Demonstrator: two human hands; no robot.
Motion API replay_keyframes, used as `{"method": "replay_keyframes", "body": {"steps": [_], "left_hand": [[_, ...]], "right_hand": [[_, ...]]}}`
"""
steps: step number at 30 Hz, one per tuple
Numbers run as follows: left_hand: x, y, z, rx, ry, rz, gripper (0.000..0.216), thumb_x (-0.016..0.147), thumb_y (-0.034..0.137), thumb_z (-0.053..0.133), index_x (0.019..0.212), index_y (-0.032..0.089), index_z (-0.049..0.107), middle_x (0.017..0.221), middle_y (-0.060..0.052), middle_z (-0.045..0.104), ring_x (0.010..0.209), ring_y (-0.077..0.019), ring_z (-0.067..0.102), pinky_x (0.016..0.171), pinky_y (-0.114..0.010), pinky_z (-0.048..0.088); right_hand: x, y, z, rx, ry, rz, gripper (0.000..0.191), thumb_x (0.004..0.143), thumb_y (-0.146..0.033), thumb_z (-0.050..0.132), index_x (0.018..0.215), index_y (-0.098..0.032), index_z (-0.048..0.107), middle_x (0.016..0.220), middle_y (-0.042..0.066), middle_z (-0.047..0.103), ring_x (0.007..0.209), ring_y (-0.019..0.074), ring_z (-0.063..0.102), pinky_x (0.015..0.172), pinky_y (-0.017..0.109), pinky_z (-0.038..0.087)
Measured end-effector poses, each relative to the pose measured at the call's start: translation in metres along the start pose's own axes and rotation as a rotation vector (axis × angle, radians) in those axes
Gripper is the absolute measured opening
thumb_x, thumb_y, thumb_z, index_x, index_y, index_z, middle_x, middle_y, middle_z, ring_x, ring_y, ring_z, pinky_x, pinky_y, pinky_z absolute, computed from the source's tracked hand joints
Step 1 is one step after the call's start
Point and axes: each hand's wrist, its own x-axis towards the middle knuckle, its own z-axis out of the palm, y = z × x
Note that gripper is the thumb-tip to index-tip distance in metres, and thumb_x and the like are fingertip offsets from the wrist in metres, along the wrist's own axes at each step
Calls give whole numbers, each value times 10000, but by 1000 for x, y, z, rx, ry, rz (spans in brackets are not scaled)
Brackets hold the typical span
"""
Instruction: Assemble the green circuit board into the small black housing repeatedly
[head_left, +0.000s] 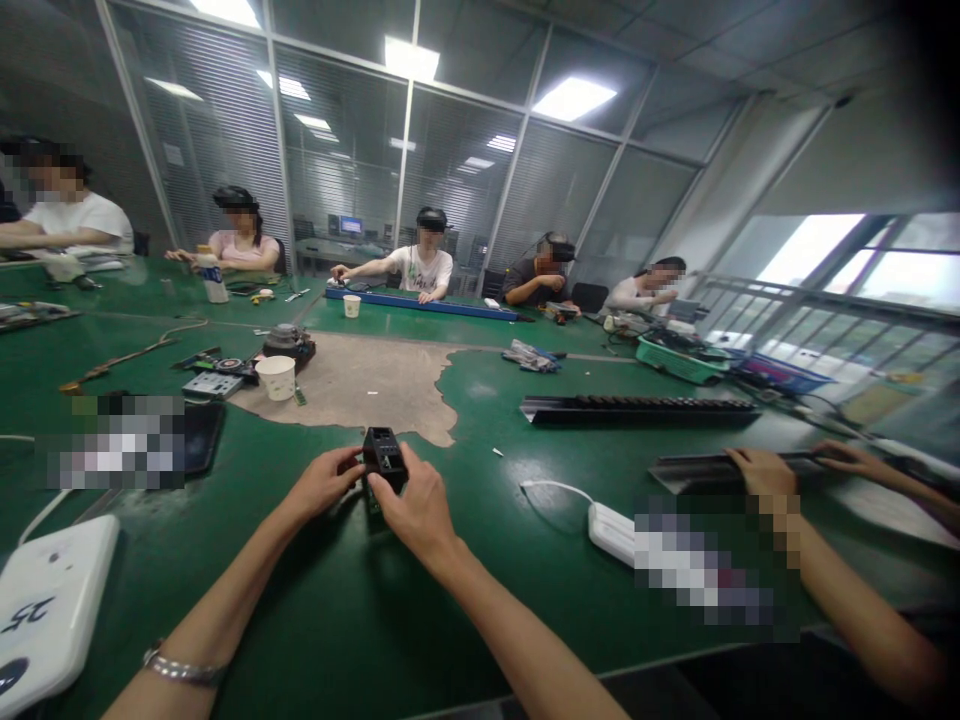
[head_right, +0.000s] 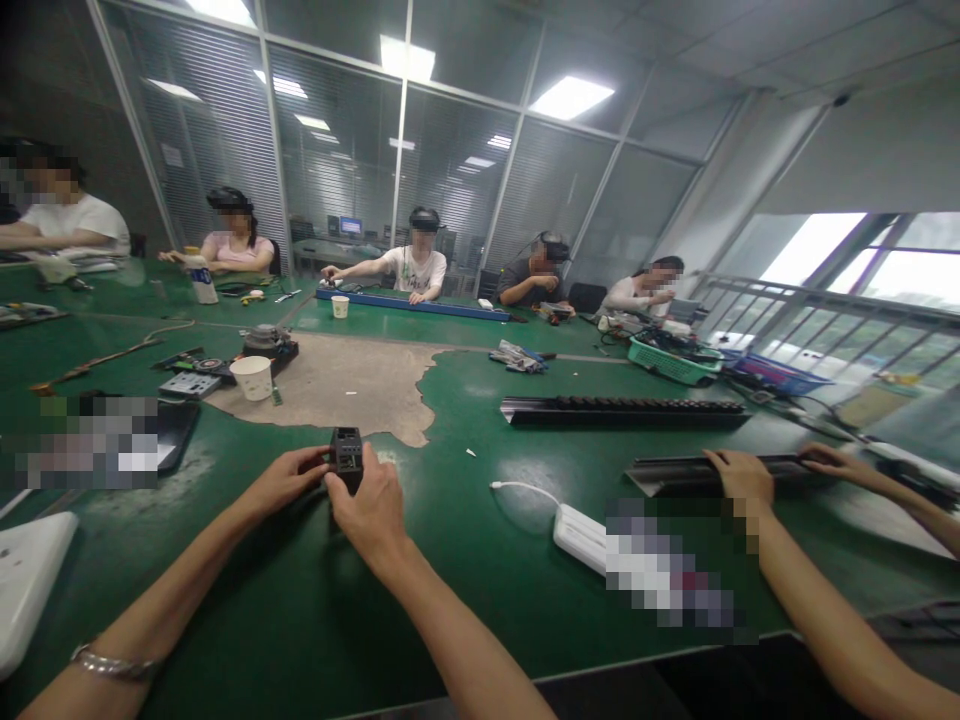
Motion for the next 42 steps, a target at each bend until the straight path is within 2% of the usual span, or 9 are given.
{"method": "replay_keyframes", "body": {"steps": [6, 11, 18, 23, 27, 29, 33, 42], "left_hand": [[1, -5, -3, -39, 33, -62, 549, 750, 388, 601, 1224, 112, 612, 839, -64, 728, 736, -223, 654, 715, -321, 498], [-3, 2, -5, -125, 66, -126, 553, 711, 371, 636, 1193, 100, 628, 767, -48, 720, 689, -216, 665, 668, -315, 513], [0, -4, 1, -238, 45, -144, 547, 700, 386, 671, 1169, 108, 643, 848, -73, 736, 725, -227, 680, 648, -309, 534], [1, -14, -1, -175, 12, -130, 561, 766, 426, 622, 1225, 104, 605, 971, -101, 724, 696, -207, 680, 632, -296, 531], [0, -10, -4, -154, -28, -138, 563, 782, 442, 607, 1234, 107, 601, 976, -107, 724, 681, -206, 675, 597, -275, 518], [0, -5, -5, -156, -55, -124, 543, 776, 441, 614, 1202, 105, 626, 959, -101, 728, 690, -210, 673, 589, -267, 511], [-1, 0, -3, -207, -100, -109, 510, 794, 419, 596, 1187, 97, 633, 893, -75, 726, 684, -196, 656, 593, -261, 509], [1, -9, 2, -316, -106, -148, 580, 782, 437, 626, 1250, 100, 574, 896, -75, 702, 677, -177, 643, 630, -285, 522]], "right_hand": [[-2, -7, 10, -165, -11, 12, 679, 820, -505, 573, 1353, -120, 404, 961, 141, 622, 905, 273, 601, 796, 344, 461], [-10, -4, 14, -211, -29, -7, 689, 840, -481, 554, 1381, -98, 364, 992, 152, 610, 927, 269, 595, 818, 340, 459], [-13, -1, 14, -269, -73, 13, 619, 833, -496, 554, 1324, -141, 427, 936, 132, 629, 849, 267, 616, 755, 346, 466], [-13, -1, 18, -298, -127, 8, 702, 822, -507, 565, 1367, -109, 370, 966, 163, 637, 881, 289, 617, 758, 365, 462], [-12, 1, 17, -256, -111, 8, 788, 800, -605, 561, 1372, -106, 348, 1025, 169, 627, 952, 287, 603, 806, 357, 448], [-10, 1, 18, -263, -121, 33, 762, 801, -628, 542, 1339, -114, 379, 996, 162, 631, 919, 284, 614, 783, 356, 452], [-11, 2, 24, -300, -130, 55, 564, 841, -572, 510, 1210, -147, 473, 924, 138, 638, 828, 273, 634, 723, 351, 458], [-10, -1, 22, -192, -80, 71, 404, 841, -483, 551, 1112, -184, 528, 824, 79, 678, 743, 249, 661, 660, 304, 448]]}}
